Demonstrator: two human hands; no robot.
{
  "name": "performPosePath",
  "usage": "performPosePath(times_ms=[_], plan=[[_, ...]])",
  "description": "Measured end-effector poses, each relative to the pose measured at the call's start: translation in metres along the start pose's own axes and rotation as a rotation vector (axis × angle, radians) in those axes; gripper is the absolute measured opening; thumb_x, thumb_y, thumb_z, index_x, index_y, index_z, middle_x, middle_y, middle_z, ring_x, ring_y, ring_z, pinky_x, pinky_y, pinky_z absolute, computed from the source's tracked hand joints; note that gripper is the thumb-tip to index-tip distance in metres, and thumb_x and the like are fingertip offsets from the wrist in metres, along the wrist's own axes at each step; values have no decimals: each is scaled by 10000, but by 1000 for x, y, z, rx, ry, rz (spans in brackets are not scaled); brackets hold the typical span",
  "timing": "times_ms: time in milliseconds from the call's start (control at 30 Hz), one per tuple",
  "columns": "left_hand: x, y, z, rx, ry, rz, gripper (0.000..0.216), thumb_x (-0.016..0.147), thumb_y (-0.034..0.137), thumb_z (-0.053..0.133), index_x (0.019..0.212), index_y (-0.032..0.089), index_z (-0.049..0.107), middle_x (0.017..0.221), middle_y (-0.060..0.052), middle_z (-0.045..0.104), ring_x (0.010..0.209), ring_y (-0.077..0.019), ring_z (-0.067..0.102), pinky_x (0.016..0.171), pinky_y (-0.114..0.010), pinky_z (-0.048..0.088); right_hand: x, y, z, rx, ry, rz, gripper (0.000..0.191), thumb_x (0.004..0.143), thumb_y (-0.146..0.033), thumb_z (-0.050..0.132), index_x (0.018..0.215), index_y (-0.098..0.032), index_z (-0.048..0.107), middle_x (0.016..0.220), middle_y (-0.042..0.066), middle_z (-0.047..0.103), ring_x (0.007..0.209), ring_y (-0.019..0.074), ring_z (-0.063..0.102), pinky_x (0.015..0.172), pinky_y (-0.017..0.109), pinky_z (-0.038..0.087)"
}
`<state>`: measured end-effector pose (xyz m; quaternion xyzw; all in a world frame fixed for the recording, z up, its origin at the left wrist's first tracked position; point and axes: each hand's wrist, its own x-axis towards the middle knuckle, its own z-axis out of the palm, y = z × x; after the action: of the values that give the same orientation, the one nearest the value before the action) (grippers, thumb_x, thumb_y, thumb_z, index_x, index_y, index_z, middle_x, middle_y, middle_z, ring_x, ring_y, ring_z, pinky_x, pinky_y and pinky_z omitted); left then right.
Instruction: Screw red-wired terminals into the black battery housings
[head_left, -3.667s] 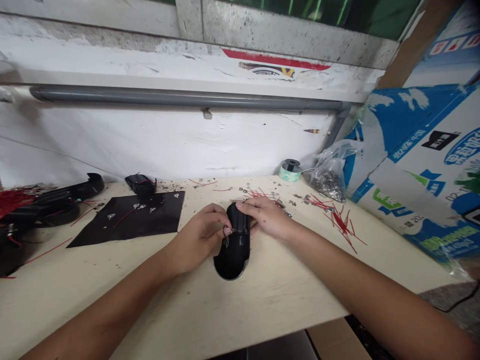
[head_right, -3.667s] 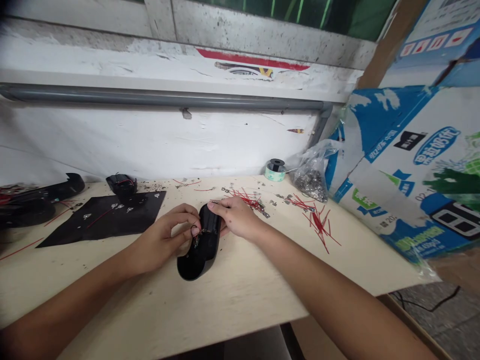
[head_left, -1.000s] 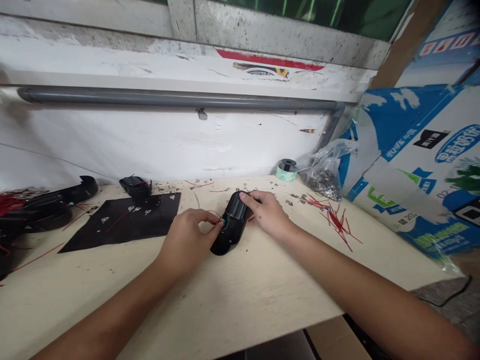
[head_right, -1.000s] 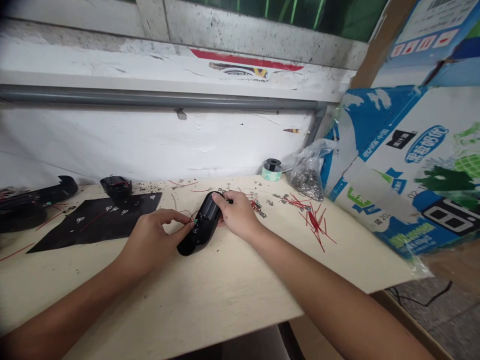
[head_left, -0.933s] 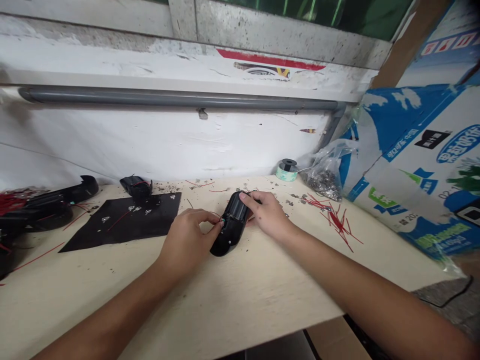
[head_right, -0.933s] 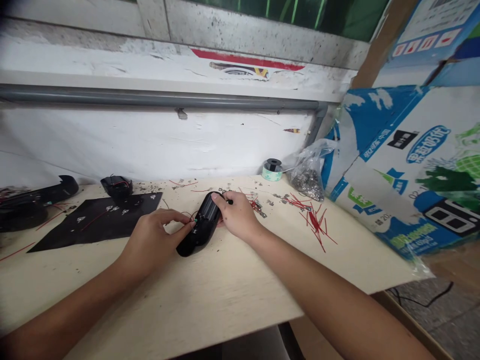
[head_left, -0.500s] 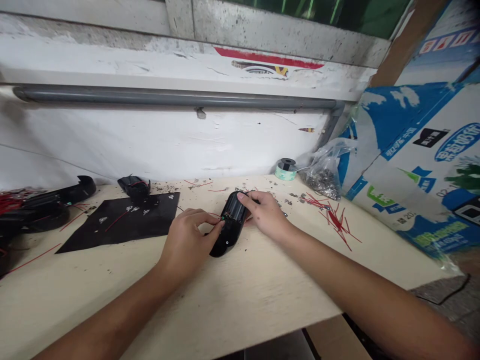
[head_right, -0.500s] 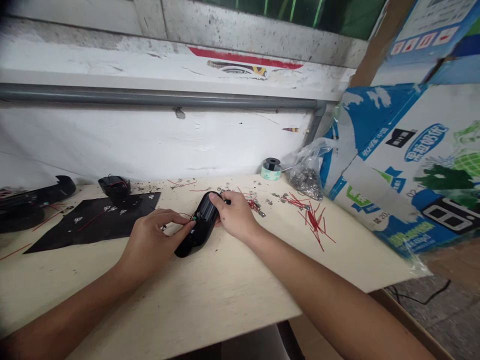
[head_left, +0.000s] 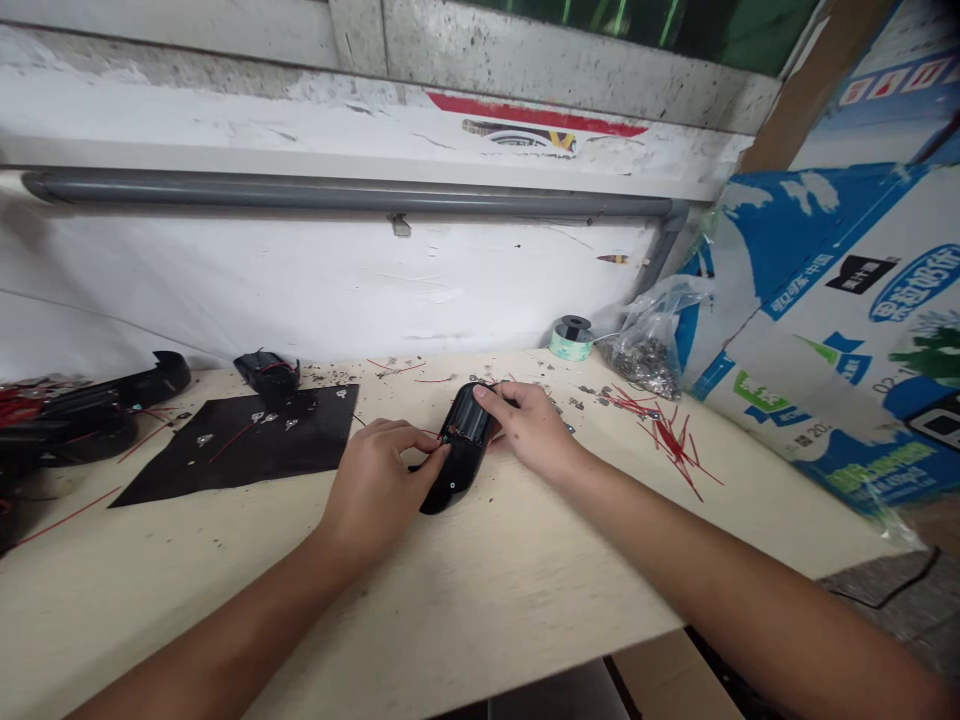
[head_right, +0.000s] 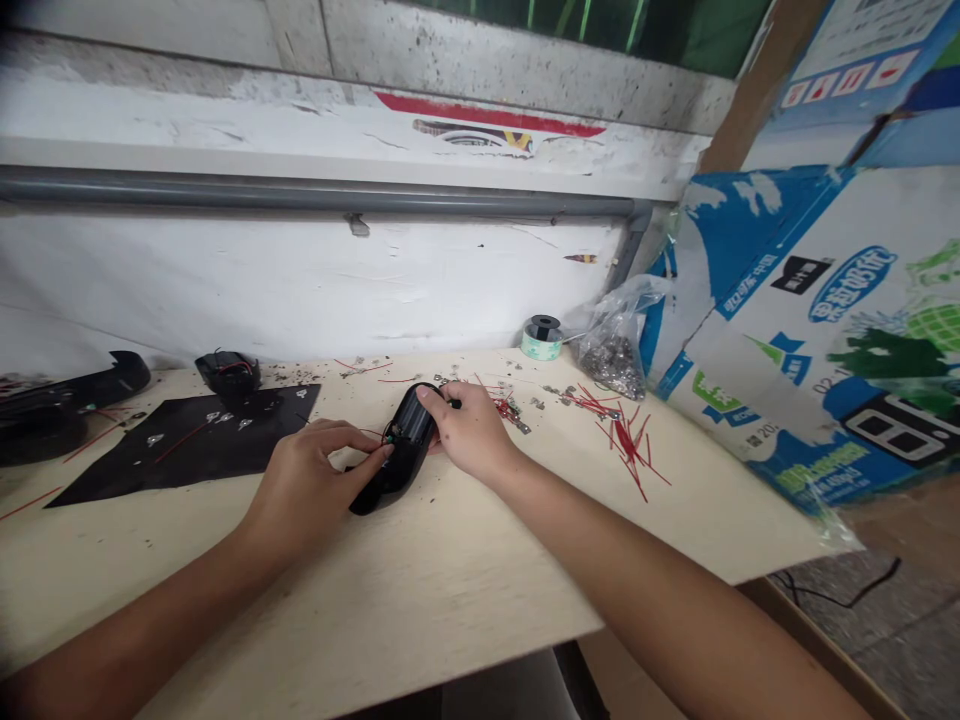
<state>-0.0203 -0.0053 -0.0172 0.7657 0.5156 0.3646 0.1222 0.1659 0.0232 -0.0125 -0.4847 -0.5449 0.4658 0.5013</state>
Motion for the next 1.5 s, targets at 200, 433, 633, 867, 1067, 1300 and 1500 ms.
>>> performPosePath(times_ms=[200,433,633,867,1067,1300,1500], plan=[[-1,0,1,4,-33,64,163,855,292,608,790,238,748,893,-47,745,887,-262,648,795,-420,494,0,-3,1,-17,17,10,355,876,-418,644,643,-161,573,594,30,636,529,151,631,497,237,553],[0,-1,-3,-34,-28,65,146,815,256,638,881,247,768,952,-33,762,914,-250,670,828,-396,514,4,1,-4,-12,25,-18,342,879,-417,623,660,-158,583,621,39,641,532,164,633,488,261,561],[0,3,-4,11,-62,-24,146,813,301,620,768,239,744,901,-42,765,847,-267,689,741,-386,522,4,2,-4,-52,37,-48,365,873,-439,620,636,-164,578,603,36,637,522,166,628,492,265,552],[-1,3,0,32,-54,-59,150,823,325,611,797,232,727,989,-55,757,939,-291,684,811,-420,525,3,0,-2,-24,43,-35,369,865,-441,644,632,-162,579,597,31,633,518,154,621,497,250,550],[-2,2,0,33,-38,-22,204,831,300,613,974,219,734,977,-55,759,942,-273,684,829,-407,529,0,-3,-1,-30,33,-16,344,875,-429,634,668,-159,589,620,31,630,529,156,626,504,254,558],[-1,4,-3,-25,-3,-63,176,819,331,631,862,224,765,882,-42,774,804,-256,704,736,-377,544,2,4,-2,-81,19,-68,366,875,-476,606,697,-157,608,634,39,634,550,168,620,494,262,540],[-1,5,-1,-87,-42,-164,197,826,350,622,872,234,775,883,-31,776,792,-248,698,709,-359,524,1,0,-1,-48,33,-46,358,875,-439,621,661,-154,584,594,22,621,509,147,609,496,249,545]])
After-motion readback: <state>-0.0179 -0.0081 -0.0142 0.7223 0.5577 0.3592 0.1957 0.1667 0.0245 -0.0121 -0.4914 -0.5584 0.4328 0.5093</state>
